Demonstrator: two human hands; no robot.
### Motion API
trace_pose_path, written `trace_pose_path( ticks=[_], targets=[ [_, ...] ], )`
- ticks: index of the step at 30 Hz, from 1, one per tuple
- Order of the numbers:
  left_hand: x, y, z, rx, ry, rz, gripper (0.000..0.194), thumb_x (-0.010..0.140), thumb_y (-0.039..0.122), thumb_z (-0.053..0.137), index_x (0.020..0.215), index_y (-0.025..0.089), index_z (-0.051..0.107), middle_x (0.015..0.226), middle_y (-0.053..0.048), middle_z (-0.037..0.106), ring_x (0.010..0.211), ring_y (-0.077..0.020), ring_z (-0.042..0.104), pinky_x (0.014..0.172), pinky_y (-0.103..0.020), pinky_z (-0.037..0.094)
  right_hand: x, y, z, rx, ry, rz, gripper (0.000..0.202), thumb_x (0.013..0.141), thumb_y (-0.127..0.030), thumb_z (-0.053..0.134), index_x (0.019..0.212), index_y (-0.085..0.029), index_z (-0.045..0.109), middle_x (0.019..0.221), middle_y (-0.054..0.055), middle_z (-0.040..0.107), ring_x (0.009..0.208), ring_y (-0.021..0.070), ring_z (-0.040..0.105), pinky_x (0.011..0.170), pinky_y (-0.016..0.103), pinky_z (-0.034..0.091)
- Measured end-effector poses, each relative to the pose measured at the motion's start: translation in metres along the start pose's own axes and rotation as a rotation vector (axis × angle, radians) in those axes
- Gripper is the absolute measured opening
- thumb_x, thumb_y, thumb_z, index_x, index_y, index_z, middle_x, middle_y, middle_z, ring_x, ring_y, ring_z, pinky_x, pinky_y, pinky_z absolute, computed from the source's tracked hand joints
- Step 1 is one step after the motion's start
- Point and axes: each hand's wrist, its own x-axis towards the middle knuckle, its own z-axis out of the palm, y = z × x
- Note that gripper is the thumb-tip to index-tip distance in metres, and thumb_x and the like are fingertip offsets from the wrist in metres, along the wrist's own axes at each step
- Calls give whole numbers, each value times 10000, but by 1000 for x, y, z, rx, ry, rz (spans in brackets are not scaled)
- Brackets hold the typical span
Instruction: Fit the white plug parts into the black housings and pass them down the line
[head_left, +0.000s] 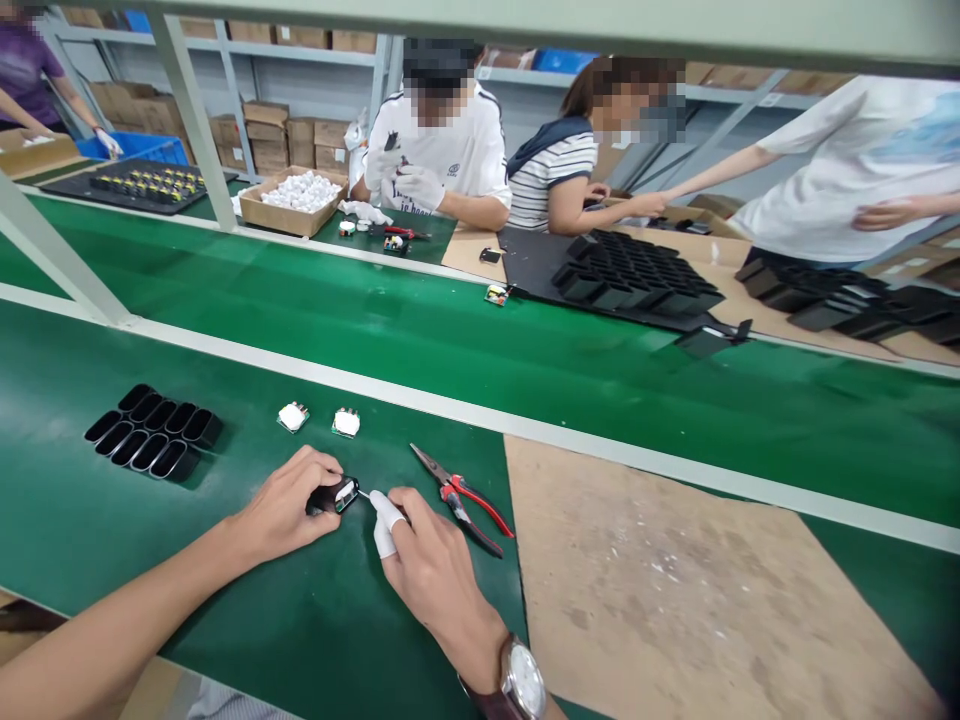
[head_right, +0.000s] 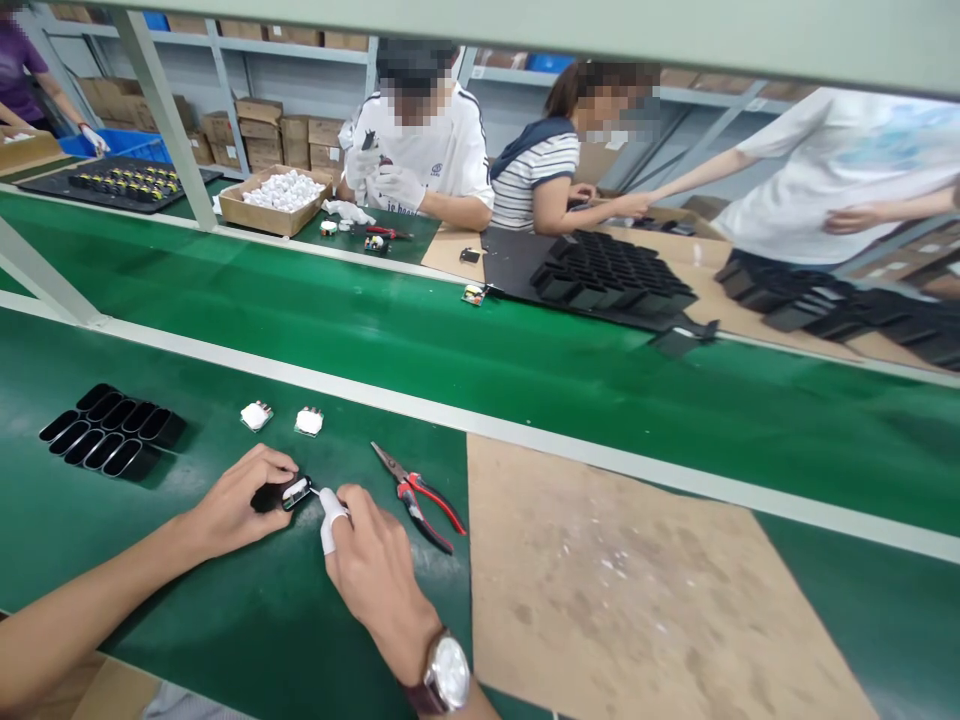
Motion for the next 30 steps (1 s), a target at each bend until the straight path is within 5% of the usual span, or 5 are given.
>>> trace_pose_path(
  ticks=[14, 30],
  targets=[
    [-1, -1, 3, -1, 6, 82, 343, 860, 46, 663, 1132, 220, 547, 1147, -95, 690, 944, -224, 630, 785, -352, 551, 4, -3, -2, -83, -58, -5, 251, 837, 22, 484, 785, -202, 585, 992, 91, 625, 720, 179, 557, 569, 310, 433],
    [0, 2, 2, 10, -6, 84, 371, 855, 49, 673, 1149, 235, 544, 1141, -84, 690, 907, -218, 622, 771, -345, 545, 4, -7, -6, -125, -86, -10, 248, 905, -15, 496, 781, -220, 561, 986, 89, 615, 782, 198, 583, 582, 315, 456]
  ],
)
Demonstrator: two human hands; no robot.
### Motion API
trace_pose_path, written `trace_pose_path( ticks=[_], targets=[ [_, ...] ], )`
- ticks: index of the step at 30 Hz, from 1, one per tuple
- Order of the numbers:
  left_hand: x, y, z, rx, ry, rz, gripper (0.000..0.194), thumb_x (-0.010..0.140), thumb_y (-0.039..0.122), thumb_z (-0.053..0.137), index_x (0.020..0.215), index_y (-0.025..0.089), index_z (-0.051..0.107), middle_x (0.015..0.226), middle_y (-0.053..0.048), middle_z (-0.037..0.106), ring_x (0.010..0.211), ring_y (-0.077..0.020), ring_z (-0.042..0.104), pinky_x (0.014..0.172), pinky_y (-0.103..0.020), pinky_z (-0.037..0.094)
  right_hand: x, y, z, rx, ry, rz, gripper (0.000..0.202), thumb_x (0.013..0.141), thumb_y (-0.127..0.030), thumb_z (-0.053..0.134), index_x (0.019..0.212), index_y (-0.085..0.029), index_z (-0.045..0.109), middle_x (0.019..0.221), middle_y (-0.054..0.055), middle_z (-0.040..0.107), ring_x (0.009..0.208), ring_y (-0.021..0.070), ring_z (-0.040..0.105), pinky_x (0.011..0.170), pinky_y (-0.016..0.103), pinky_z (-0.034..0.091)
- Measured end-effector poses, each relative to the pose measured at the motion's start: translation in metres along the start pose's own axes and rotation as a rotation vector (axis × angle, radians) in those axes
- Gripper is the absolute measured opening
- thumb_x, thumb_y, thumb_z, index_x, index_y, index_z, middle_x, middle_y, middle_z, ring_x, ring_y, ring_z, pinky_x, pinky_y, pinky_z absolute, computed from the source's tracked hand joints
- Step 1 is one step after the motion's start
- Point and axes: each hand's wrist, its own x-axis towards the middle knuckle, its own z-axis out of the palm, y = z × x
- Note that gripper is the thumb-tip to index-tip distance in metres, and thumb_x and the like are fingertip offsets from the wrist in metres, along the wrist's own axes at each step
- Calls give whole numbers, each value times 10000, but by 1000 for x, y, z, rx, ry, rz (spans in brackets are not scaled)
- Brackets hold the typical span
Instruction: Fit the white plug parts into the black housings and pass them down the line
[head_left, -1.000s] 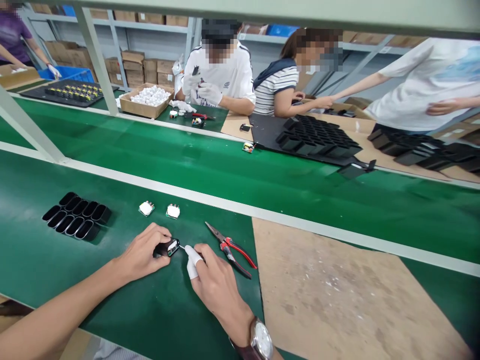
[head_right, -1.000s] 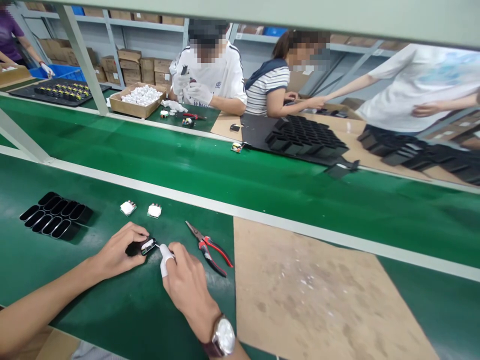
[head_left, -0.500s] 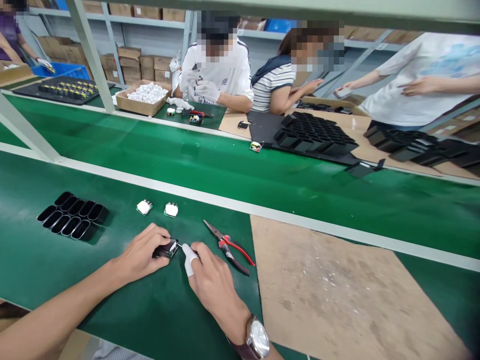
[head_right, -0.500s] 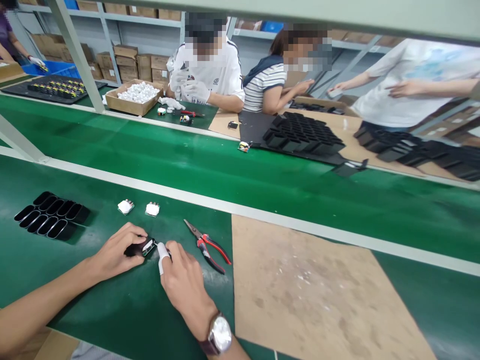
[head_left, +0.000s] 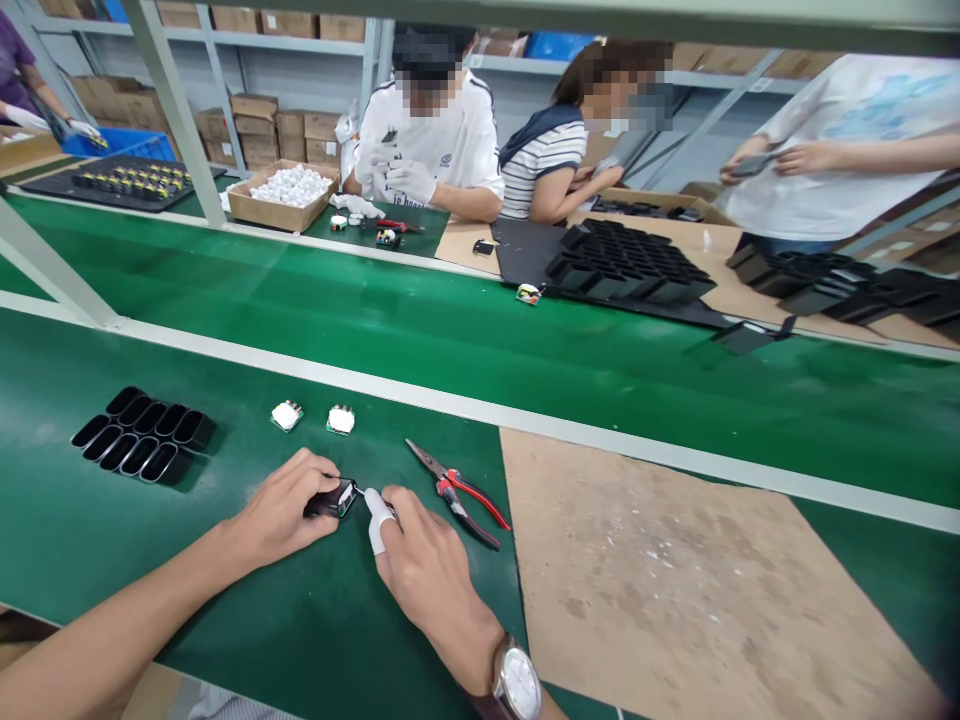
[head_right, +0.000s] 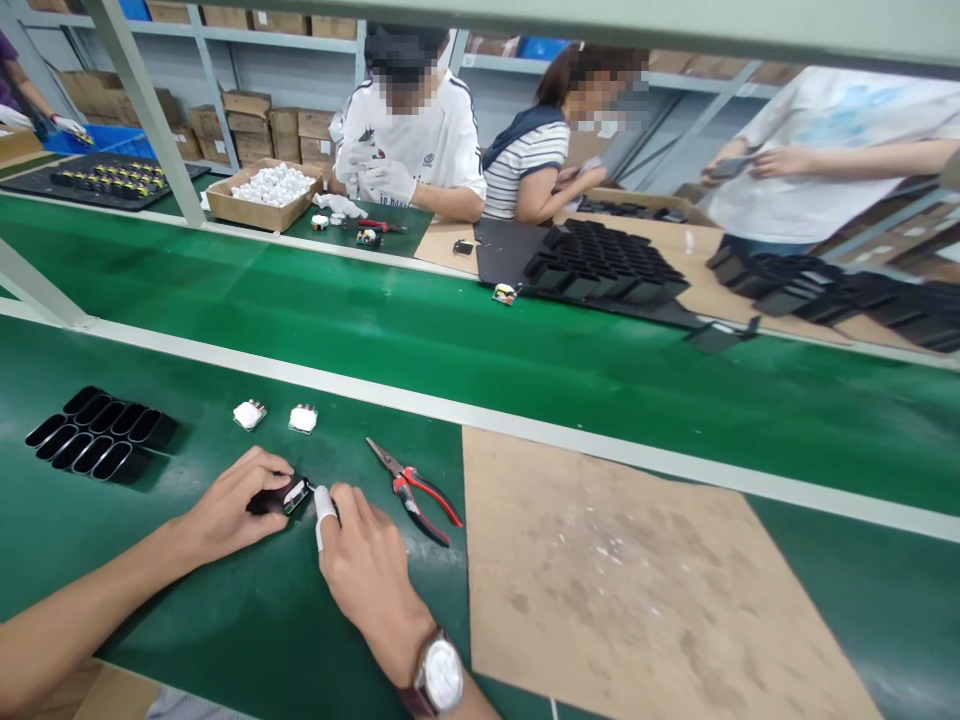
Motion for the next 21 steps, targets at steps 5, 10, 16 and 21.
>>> trace_pose_path(
  ticks=[5, 10, 16, 21],
  targets=[
    [0, 0, 0, -51, -24, -13, 358, 867, 47, 661, 1147, 237, 542, 1133, -82, 693, 929, -215, 640, 751, -331, 549, 1, 0, 0, 0, 35, -2, 230, 925, -28, 491, 818, -212, 578, 974, 93, 615, 765, 200, 569, 572, 322, 439],
    [3, 3, 0, -166, -52, -89, 293, 918, 139, 712, 1147, 241, 560, 1123, -70, 711, 979, -208, 694, 790, -325, 579, 1, 1, -3, 25, 95, -17, 262, 913, -9, 451, 786, -213, 556, 972, 99, 610, 773, 201, 571, 562, 319, 428],
    [9, 10, -3, -238, -59, -170, 225, 938, 231, 729, 1130, 235, 611, 1091, -65, 734, 1020, -221, 732, 864, -350, 608, 1, 3, -5, 71, 97, -43, 267, 883, -8, 425, 778, -209, 565, 956, 100, 614, 764, 204, 575, 561, 330, 440],
    [11, 10, -4, -245, -67, -159, 202, 942, 245, 727, 1118, 234, 629, 1077, -71, 754, 1014, -231, 737, 871, -371, 614, 1, 5, -3, 57, 113, -27, 275, 892, 0, 426, 796, -204, 583, 944, 98, 610, 767, 210, 580, 563, 339, 436]
  ],
)
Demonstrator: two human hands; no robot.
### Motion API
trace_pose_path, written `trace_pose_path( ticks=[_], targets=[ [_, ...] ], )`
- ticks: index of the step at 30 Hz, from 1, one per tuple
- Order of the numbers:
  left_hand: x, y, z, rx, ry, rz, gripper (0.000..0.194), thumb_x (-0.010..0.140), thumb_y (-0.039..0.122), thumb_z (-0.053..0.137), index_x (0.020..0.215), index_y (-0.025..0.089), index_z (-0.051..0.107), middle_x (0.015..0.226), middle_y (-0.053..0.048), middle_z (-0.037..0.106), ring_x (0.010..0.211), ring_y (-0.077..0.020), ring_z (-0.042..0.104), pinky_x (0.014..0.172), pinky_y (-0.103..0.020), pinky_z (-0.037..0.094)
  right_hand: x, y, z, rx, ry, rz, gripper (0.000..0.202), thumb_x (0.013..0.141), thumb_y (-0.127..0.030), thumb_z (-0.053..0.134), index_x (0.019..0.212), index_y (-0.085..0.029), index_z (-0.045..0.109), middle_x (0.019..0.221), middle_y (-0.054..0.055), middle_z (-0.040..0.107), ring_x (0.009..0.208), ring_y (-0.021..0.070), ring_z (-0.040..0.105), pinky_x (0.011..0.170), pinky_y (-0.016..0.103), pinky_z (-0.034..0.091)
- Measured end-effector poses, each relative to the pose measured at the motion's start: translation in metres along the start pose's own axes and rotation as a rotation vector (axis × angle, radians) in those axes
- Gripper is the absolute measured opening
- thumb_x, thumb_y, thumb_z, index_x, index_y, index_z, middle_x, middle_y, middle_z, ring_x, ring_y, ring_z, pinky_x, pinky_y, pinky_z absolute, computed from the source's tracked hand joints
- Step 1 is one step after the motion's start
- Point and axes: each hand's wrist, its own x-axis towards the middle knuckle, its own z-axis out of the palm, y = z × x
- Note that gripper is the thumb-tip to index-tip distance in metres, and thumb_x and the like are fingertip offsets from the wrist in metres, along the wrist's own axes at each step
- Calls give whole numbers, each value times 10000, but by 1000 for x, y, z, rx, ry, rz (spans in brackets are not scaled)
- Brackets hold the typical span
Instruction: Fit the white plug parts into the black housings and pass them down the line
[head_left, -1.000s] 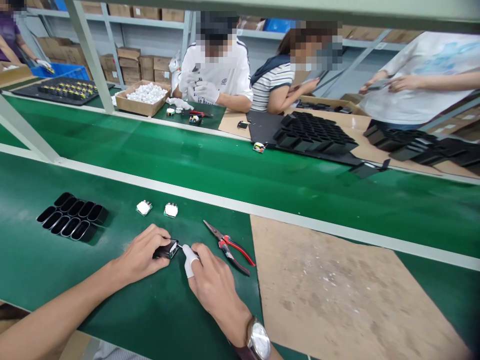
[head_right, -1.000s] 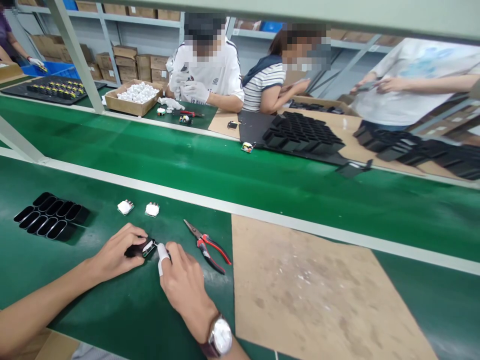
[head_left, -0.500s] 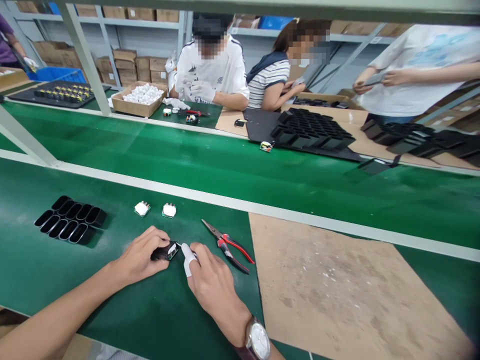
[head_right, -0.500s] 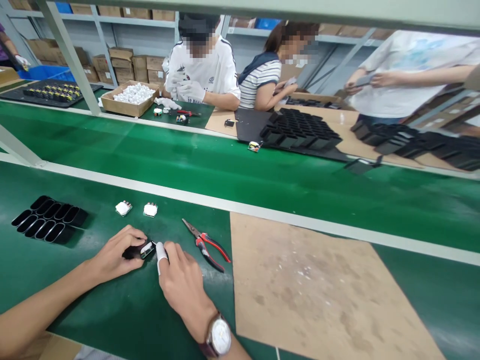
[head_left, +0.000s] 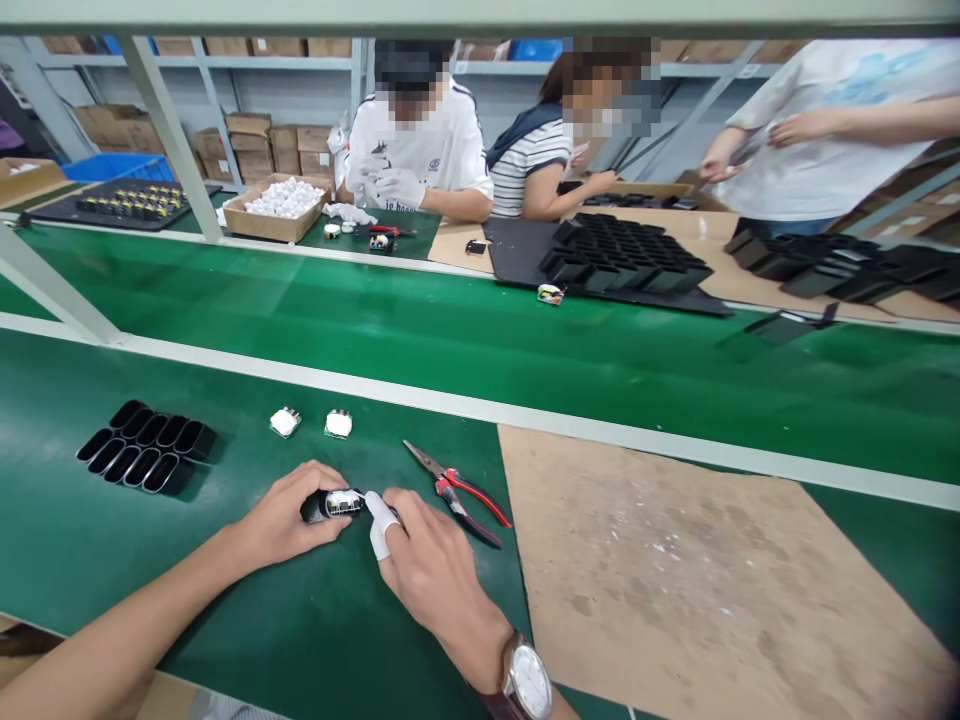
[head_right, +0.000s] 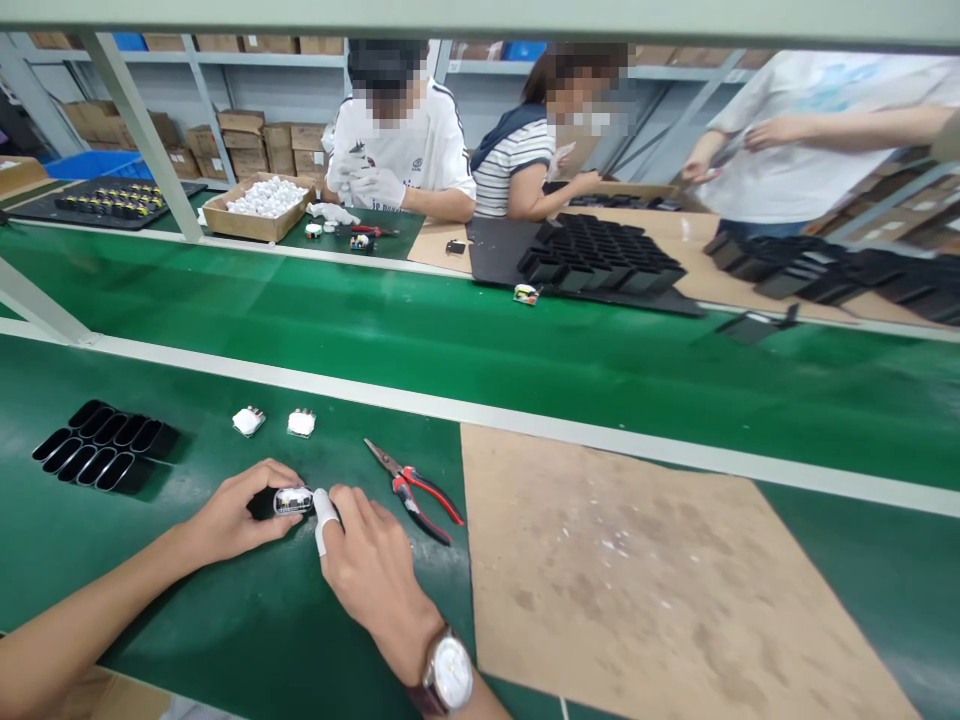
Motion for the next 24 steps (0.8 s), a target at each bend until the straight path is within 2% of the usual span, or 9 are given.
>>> trace_pose_path(
  ticks=[10, 15, 24],
  targets=[
    [0, -2, -1, -30, -33, 12, 224, 955, 248, 734, 1155, 234, 637, 1112, -81, 751, 1038, -231, 736, 890, -375, 610, 2, 1, 0, 5, -8, -4, 260, 883, 3, 445, 821, -201, 595, 955, 94, 627, 779, 205, 575, 584, 333, 435],
    [0, -4, -1, -9, -51, 50, 244, 958, 259, 741, 1175, 235, 634, 1114, -80, 769, 1046, -240, 742, 915, -387, 601, 0, 0, -1, 10, -24, -29, 256, 880, -9, 468, 758, -215, 557, 971, 96, 615, 775, 201, 560, 585, 332, 424],
    [0, -6, -1, 8, -80, 106, 282, 975, 265, 739, 1228, 240, 617, 1135, -92, 771, 1053, -258, 745, 920, -412, 582, 3, -4, -2, 11, -31, -55, 262, 930, -39, 459, 777, -204, 592, 957, 98, 608, 777, 207, 544, 584, 338, 427]
  ],
)
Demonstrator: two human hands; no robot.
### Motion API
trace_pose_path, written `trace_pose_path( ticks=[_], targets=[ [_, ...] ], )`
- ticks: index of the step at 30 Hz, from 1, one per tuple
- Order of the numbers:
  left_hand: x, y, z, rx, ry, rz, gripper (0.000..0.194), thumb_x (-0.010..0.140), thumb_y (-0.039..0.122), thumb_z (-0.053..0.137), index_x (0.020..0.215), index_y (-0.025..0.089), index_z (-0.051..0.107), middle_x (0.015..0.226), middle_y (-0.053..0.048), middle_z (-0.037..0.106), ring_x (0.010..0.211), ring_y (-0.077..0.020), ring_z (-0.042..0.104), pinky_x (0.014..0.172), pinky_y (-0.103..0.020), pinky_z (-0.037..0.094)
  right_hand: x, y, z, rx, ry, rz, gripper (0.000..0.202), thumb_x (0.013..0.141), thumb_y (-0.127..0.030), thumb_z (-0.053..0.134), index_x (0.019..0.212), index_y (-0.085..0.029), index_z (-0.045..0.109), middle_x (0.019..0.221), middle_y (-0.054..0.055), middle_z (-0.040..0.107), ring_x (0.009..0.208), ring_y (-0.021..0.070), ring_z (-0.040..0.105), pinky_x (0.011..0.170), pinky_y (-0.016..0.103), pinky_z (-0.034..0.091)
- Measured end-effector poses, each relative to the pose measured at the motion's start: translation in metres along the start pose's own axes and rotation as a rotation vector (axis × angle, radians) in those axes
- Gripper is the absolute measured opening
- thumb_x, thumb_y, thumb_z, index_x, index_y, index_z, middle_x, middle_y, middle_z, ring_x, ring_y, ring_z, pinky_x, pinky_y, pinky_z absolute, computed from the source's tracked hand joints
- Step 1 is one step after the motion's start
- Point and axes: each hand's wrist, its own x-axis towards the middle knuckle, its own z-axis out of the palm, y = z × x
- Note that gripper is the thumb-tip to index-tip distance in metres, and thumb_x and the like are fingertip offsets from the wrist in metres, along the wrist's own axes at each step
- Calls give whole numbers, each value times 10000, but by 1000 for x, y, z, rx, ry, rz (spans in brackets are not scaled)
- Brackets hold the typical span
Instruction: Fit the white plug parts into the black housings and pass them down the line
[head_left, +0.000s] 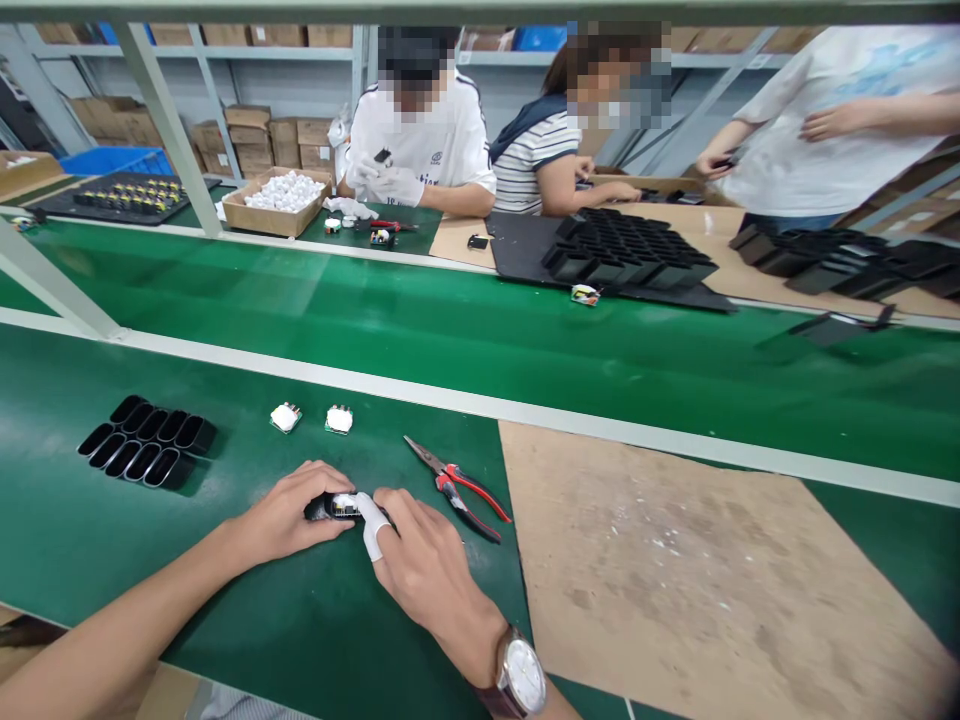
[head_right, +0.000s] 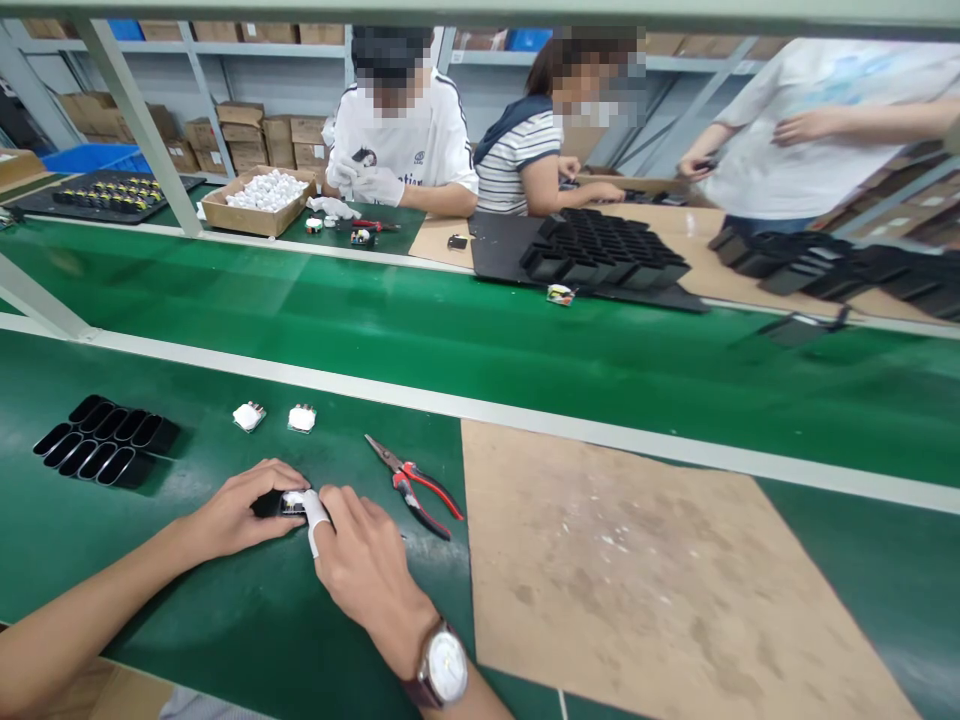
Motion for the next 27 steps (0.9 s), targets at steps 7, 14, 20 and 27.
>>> trace_pose_path(
  ticks=[7, 14, 20, 27],
  targets=[
    [-2, -1, 1, 8, -48, 20, 292, 988, 243, 728, 1243, 253, 586, 1191, -83, 755, 1106, -253, 723, 947, -413, 548, 2, -3, -4, 15, 18, -30, 265, 940, -51, 462, 765, -209, 581, 941, 93, 612, 769, 204, 521, 583, 327, 411],
    [-3, 0, 0, -26, -25, -17, 311, 968, 214, 740, 1243, 255, 600, 1187, -77, 746, 1115, -243, 715, 959, -397, 571, -3, 3, -2, 82, 84, 2, 252, 912, -35, 506, 731, -206, 547, 927, 91, 612, 739, 187, 521, 565, 323, 377],
    [-3, 1, -1, -42, -17, -20, 325, 967, 214, 737, 1263, 243, 607, 1189, -84, 742, 1111, -243, 712, 954, -387, 586, -4, 3, 1, 129, 87, 19, 229, 945, -61, 508, 771, -201, 559, 942, 90, 617, 732, 182, 531, 559, 322, 352],
    [-2, 2, -1, -18, -32, -45, 311, 961, 257, 758, 1233, 243, 610, 1165, -75, 741, 1095, -245, 706, 964, -399, 558, -4, 5, 1, 147, 91, 25, 206, 918, -41, 518, 789, -192, 573, 961, 103, 622, 745, 197, 546, 556, 336, 366]
  ],
)
